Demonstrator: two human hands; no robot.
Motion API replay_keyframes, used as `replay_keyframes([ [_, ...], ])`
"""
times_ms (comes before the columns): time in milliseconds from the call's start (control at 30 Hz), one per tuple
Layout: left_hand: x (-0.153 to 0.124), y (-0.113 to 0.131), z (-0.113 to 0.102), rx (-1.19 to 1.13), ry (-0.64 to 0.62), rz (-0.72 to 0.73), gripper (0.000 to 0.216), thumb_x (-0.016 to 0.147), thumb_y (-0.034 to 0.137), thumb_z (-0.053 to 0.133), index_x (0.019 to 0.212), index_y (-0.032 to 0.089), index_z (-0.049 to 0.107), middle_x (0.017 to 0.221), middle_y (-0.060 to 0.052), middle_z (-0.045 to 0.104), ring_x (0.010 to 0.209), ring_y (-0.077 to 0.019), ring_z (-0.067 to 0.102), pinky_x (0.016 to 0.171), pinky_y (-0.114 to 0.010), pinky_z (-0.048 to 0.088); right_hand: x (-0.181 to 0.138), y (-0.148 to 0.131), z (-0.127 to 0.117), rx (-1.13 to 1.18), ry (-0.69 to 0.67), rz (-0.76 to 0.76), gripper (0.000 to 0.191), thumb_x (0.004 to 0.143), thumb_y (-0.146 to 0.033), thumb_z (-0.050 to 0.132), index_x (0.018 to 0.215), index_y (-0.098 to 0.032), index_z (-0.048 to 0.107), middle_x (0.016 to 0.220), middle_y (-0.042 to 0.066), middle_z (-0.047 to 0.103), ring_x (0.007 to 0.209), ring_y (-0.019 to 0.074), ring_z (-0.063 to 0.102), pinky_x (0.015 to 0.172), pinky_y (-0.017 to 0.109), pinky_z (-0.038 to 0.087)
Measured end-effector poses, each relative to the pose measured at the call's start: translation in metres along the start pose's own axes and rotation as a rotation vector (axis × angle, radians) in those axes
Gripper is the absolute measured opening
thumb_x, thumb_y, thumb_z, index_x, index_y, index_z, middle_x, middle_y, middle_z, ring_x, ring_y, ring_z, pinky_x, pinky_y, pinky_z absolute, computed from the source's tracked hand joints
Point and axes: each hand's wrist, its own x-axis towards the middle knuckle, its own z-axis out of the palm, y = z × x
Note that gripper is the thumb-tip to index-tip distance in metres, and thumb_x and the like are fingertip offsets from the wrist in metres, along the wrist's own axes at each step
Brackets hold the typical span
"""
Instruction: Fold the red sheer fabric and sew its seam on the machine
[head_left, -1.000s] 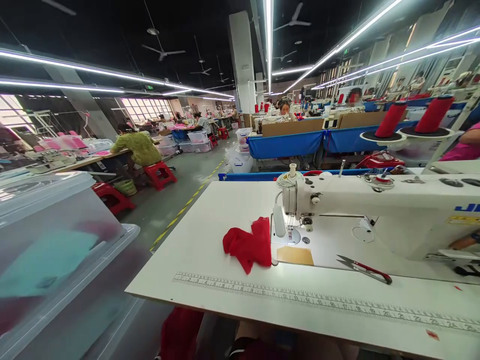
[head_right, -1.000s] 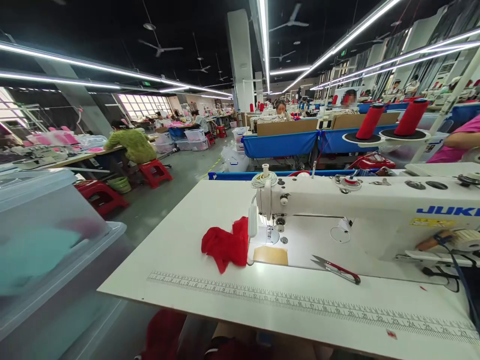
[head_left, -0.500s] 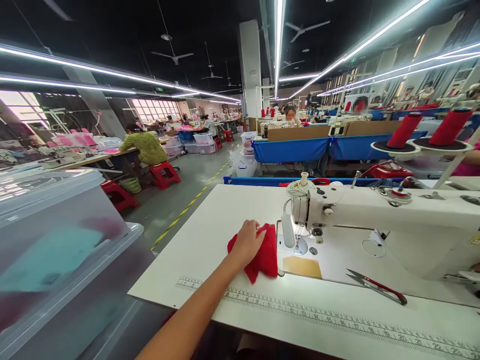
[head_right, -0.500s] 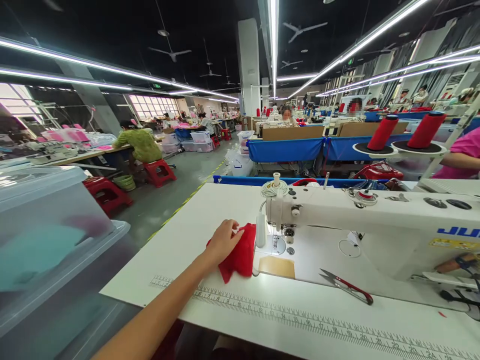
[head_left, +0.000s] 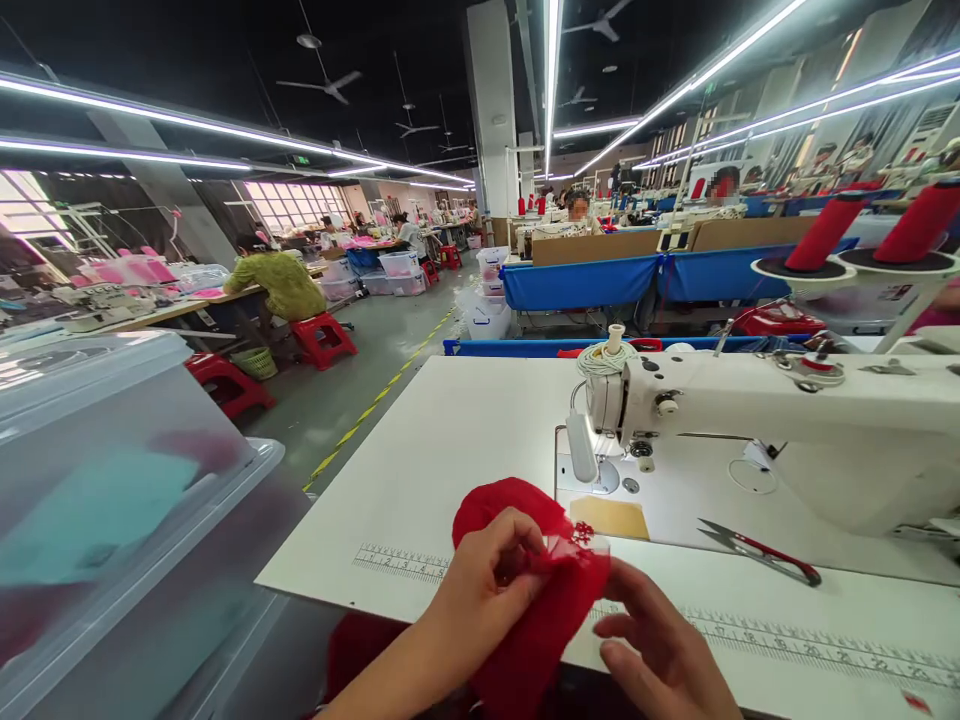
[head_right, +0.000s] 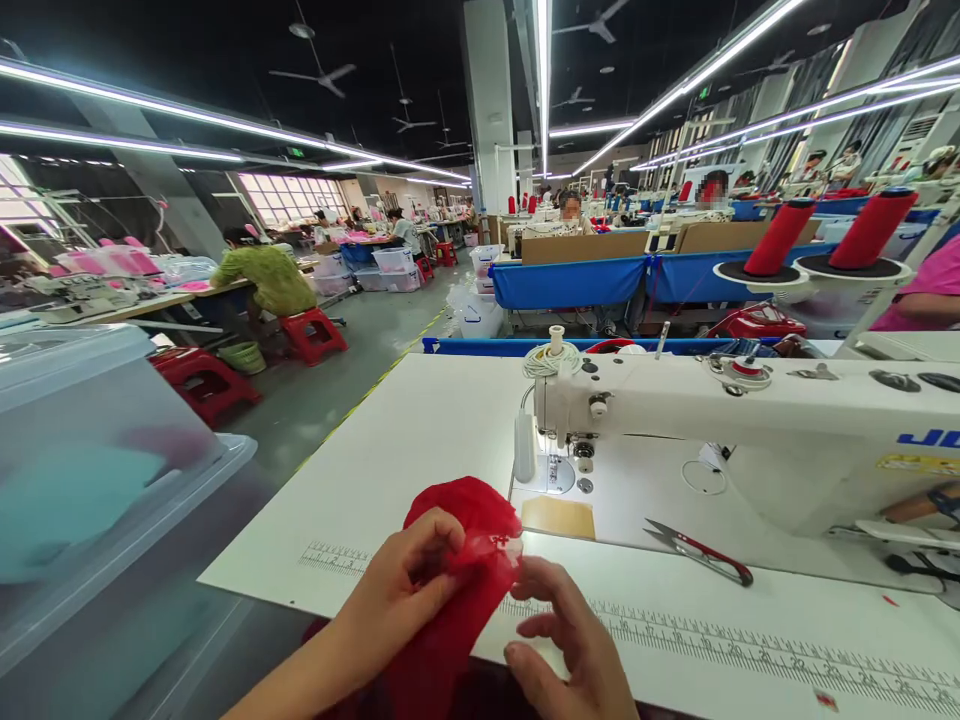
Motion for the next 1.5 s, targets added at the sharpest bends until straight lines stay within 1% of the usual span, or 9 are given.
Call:
replay_keyframes([
  [67, -0.009, 0.002, 0.009, 0.173, 0.057, 0.173, 0.007, 0.085, 0.014, 0.051, 0.083, 0.02, 0.051, 0.078, 0.001, 0.054, 0.067, -0.0115, 0.049, 0.056, -0.021, 0.036, 0.008, -0.011, 0.017, 0.235, -0.088, 0.028, 0.06, 0.073, -0.062, 0.071, 0.121, -0.027, 0.061, 0.111, 0.008, 0.065, 0.088, 0.0248, 0.064, 0.075, 0.033, 0.054],
  [200, -0.013, 0.005, 0.019, 0.25, 0.124, 0.378, 0.011, 0.085, 0.01, 0.05, 0.087, 0.021, 0.051, 0.08, 0.0, 0.052, 0.066, -0.0115, 0.048, 0.058, -0.021, 0.038, 0.016, -0.021, 0.02, 0.108, -0.093, -0.059, 0.03, 0.083, -0.052, 0.066, 0.093, -0.025, 0.071, 0.085, 0.004, 0.066, 0.076, 0.0199, 0.061, 0.071, 0.027, 0.051],
  [400, 0.002, -0.001, 0.032, -0.054, 0.011, 0.057, 0.02, 0.094, 0.034, 0.05, 0.106, 0.019, 0.056, 0.091, -0.004, 0.06, 0.077, -0.0156, 0.054, 0.071, -0.027, 0.045, 0.019, -0.015, -0.001, 0.031, 0.074, -0.02, 0.028, 0.088, -0.047, 0.061, 0.103, -0.025, 0.071, 0.079, 0.002, 0.064, 0.07, 0.0174, 0.056, 0.065, 0.023, 0.05],
  [600, 0.009, -0.014, 0.04, 0.029, 0.092, 0.035, 0.028, 0.092, 0.036, 0.051, 0.071, 0.017, 0.053, 0.071, -0.001, 0.054, 0.066, -0.0143, 0.047, 0.062, -0.025, 0.038, 0.014, -0.013, 0.008, 0.146, 0.322, 0.039, 0.045, 0.082, -0.056, 0.066, 0.11, -0.022, 0.066, 0.108, 0.008, 0.066, 0.095, 0.0238, 0.062, 0.076, 0.028, 0.054],
  [800, 0.003, -0.009, 0.039, 0.138, 0.01, 0.162, 0.023, 0.096, 0.028, 0.043, 0.086, 0.018, 0.061, 0.084, -0.004, 0.057, 0.077, -0.0167, 0.052, 0.07, -0.027, 0.039, 0.015, -0.011, 0.002, 0.08, 0.249, 0.091, 0.047, 0.076, -0.055, 0.073, 0.108, -0.022, 0.069, 0.109, 0.008, 0.068, 0.098, 0.0264, 0.063, 0.081, 0.031, 0.055],
  [1067, 0.017, -0.026, 0.036, -0.287, -0.007, -0.223, 0.034, 0.089, 0.05, 0.05, 0.089, 0.017, 0.059, 0.08, -0.001, 0.055, 0.074, -0.0149, 0.05, 0.069, -0.026, 0.042, 0.02, 0.001, -0.015, 0.354, 0.209, 0.303, 0.043, 0.073, -0.055, 0.074, 0.095, -0.018, 0.074, 0.078, 0.009, 0.072, 0.067, 0.0265, 0.068, 0.055, 0.032, 0.056],
  [1233, 0.006, -0.03, 0.05, -0.06, 0.176, -0.001, 0.028, 0.093, 0.041, 0.048, 0.11, 0.02, 0.053, 0.096, -0.005, 0.056, 0.09, -0.0177, 0.053, 0.085, -0.031, 0.044, 0.017, 0.004, -0.016, 0.358, 0.245, 0.28, 0.044, 0.074, -0.054, 0.074, 0.102, -0.02, 0.072, 0.079, 0.007, 0.072, 0.07, 0.027, 0.068, 0.059, 0.035, 0.057],
  [1367, -0.004, -0.022, 0.062, -0.032, -0.028, 0.017, 0.023, 0.09, 0.039, 0.057, 0.099, 0.018, 0.059, 0.087, -0.004, 0.061, 0.077, -0.016, 0.055, 0.071, -0.027, 0.045, 0.011, -0.001, -0.002, 0.448, 0.263, 0.283, 0.038, 0.071, -0.048, 0.079, 0.095, -0.02, 0.071, 0.083, 0.006, 0.071, 0.071, 0.0256, 0.067, 0.062, 0.033, 0.056],
  [1500, -0.002, -0.021, 0.071, -0.113, 0.037, -0.05, 0.018, 0.084, 0.032, 0.063, 0.09, 0.016, 0.063, 0.079, -0.004, 0.064, 0.069, -0.015, 0.055, 0.063, -0.025, 0.045, 0.005, -0.003, 0.008, 0.323, 0.32, 0.249, 0.036, 0.072, -0.053, 0.076, 0.084, -0.019, 0.072, 0.081, 0.005, 0.07, 0.077, 0.0241, 0.066, 0.066, 0.029, 0.055],
])
